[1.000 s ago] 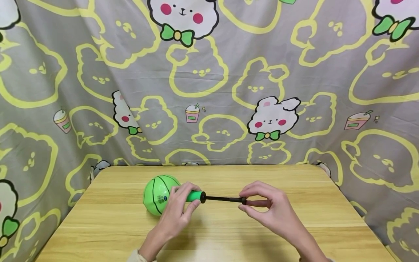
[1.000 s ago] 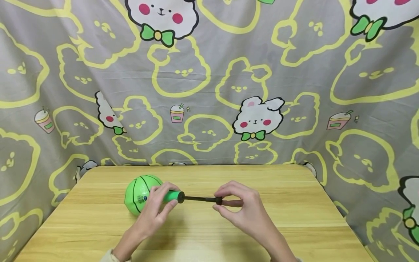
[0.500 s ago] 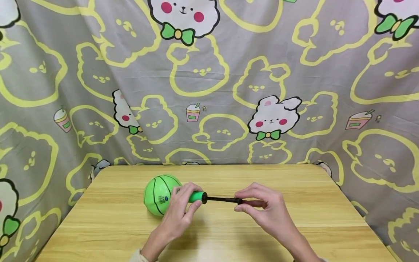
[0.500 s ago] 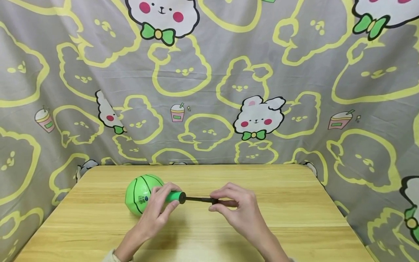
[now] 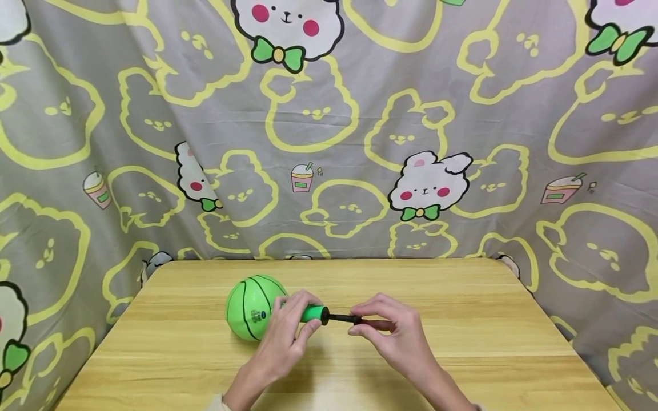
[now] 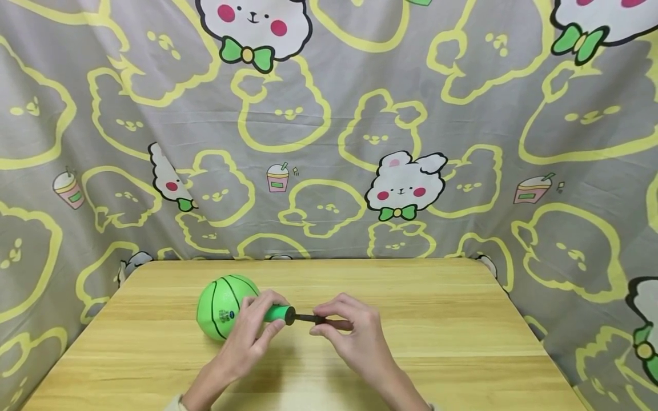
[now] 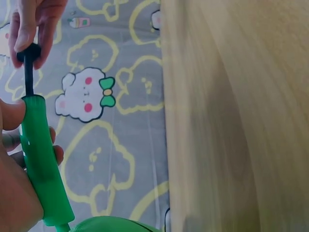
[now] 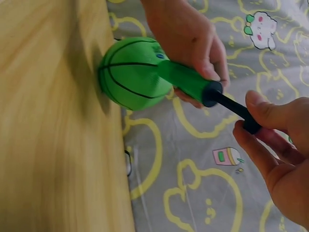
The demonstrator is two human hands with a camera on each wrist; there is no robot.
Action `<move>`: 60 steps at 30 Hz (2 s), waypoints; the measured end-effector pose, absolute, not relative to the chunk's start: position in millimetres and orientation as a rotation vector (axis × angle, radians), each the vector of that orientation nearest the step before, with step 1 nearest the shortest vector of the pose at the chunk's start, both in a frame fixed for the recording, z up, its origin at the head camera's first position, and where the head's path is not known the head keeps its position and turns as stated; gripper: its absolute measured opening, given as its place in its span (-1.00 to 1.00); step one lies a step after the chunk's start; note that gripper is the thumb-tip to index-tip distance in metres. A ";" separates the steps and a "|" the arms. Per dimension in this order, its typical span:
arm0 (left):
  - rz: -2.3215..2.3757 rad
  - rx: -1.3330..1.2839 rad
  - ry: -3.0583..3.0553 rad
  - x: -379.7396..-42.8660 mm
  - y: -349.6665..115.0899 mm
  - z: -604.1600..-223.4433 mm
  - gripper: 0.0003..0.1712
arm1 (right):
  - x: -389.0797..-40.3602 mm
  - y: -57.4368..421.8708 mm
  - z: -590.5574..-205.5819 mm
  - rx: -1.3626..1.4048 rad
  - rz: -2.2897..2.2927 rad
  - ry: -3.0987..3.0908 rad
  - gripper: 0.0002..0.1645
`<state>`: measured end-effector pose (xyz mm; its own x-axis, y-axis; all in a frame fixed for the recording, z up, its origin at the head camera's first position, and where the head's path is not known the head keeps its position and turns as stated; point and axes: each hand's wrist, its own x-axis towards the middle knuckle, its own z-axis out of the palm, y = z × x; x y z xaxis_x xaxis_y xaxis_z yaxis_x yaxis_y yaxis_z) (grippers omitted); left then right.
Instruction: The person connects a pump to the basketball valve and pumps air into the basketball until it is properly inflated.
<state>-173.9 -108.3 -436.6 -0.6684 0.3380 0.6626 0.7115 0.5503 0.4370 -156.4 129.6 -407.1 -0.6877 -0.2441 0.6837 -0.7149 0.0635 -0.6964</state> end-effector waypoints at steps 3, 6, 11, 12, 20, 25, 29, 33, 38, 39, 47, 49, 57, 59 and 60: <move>-0.953 -0.850 -2.282 -172.5 -105.2 -438.0 -0.87 | -157.2 123.3 -412.0 0.911 1.678 -1.966 -0.66; -0.934 -0.863 -2.305 -171.2 -101.8 -439.7 -0.87 | -157.3 117.2 -417.2 0.862 1.707 -1.994 -0.68; -0.888 -0.873 -2.323 -171.3 -98.2 -442.4 -0.86 | -157.1 111.5 -422.1 0.829 1.729 -2.054 -0.69; -0.882 -0.872 -2.328 -171.7 -97.9 -442.6 -0.86 | -157.3 111.4 -421.7 0.823 1.730 -2.064 -0.68; -0.907 -0.857 -2.393 -172.4 -101.3 -438.9 -0.82 | -158.1 115.0 -415.8 0.807 1.722 -2.202 -0.72; -0.928 -0.832 -2.399 -173.2 -104.8 -437.4 -0.79 | -156.3 122.4 -407.5 0.810 1.743 -2.200 -0.69; -0.932 -0.813 -2.397 -175.1 -109.5 -436.8 -0.77 | -155.4 131.2 -401.0 0.816 1.739 -2.189 -0.70; -0.930 -0.794 -2.404 -177.5 -113.5 -435.8 -0.77 | -154.8 140.5 -393.9 0.824 1.734 -2.198 -0.70; -0.902 -0.769 -2.400 -179.7 -117.8 -435.2 -0.76 | -156.3 153.3 -386.5 0.834 1.771 -2.211 -0.71; -0.886 -0.768 -2.394 -180.1 -118.5 -435.3 -0.76 | -156.6 156.0 -385.2 0.836 1.777 -2.216 -0.72; -0.812 -0.801 -2.367 -181.9 -120.6 -434.2 -0.76 | -155.9 173.7 -373.1 0.879 1.791 -2.220 -0.72; -0.793 -0.816 -2.371 -182.0 -120.2 -434.2 -0.75 | -156.0 175.7 -371.7 0.883 1.782 -2.229 -0.73; -0.747 -0.800 -2.363 -183.0 -119.8 -436.8 -0.71 | -158.2 175.2 -376.3 0.847 1.770 -2.217 -0.71; -0.748 -0.784 -2.357 -183.0 -120.1 -437.5 -0.71 | -159.1 172.9 -379.3 0.844 1.770 -2.196 -0.71; -0.751 -0.780 -2.357 -182.9 -120.0 -437.6 -0.71 | -159.2 171.7 -380.8 0.840 1.773 -2.185 -0.72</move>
